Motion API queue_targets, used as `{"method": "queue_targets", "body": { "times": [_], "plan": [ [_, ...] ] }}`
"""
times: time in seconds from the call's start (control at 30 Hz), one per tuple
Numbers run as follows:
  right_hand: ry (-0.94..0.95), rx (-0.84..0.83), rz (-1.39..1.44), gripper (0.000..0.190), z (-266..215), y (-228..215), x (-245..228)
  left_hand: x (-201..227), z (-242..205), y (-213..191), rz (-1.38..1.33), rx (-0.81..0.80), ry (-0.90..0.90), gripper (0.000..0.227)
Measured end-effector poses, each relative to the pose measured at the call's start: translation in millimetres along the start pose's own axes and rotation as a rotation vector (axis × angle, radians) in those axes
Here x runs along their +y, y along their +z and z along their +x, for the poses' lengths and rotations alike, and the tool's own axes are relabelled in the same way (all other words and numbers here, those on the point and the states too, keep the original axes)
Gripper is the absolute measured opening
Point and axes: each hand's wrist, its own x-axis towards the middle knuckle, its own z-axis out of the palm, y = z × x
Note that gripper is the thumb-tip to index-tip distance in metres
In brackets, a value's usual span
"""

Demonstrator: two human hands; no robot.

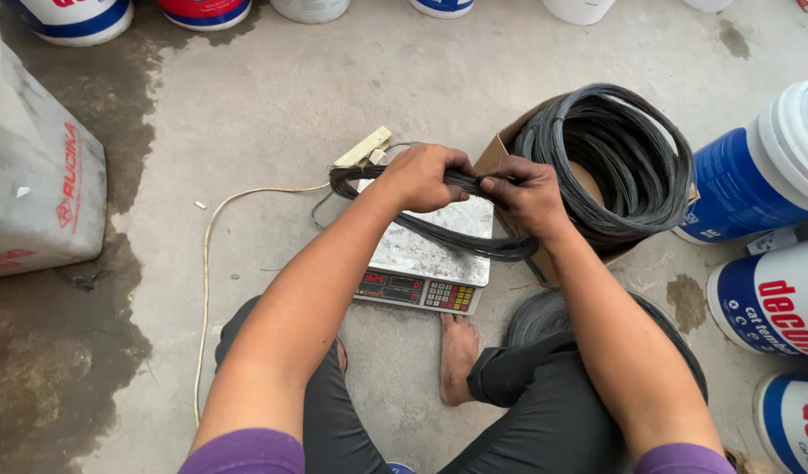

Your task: The person sits on the floor and repeatedly places coils of gray wire onto a digital scale to weigh them. They adjust the wire loops and occasionally use pliers to cut or separate sections of the wire before weighing.

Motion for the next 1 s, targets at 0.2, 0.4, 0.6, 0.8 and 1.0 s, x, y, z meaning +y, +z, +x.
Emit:
{"method": "queue_targets", "body": {
  "times": [0.2,0.4,0.6,0.8,1.0],
  "plan": [
    [0.394,0.077,-0.045,0.016,13,-8,12,0,6,13,0.060,0.028,0.016,0.035],
    [0.670,0.061,0.185,0.020,15,9,-39,8,-13,24,0.090,0.134,0.218,0.051],
    [0.598,0.009,-0.010,0.020,15,-7,4,-5,-4,38,0.238,0.217,0.329,0.039],
    [0.545,-0.226,-0.076,0.021,17,-15,18,-7,6,43,0.280,0.235,0.336,0.037],
    [0.493,-0.383,-0.027,0.028,16,-11,23,-5,6,33,0.237,0.200,0.289,0.029]
  ]
}}
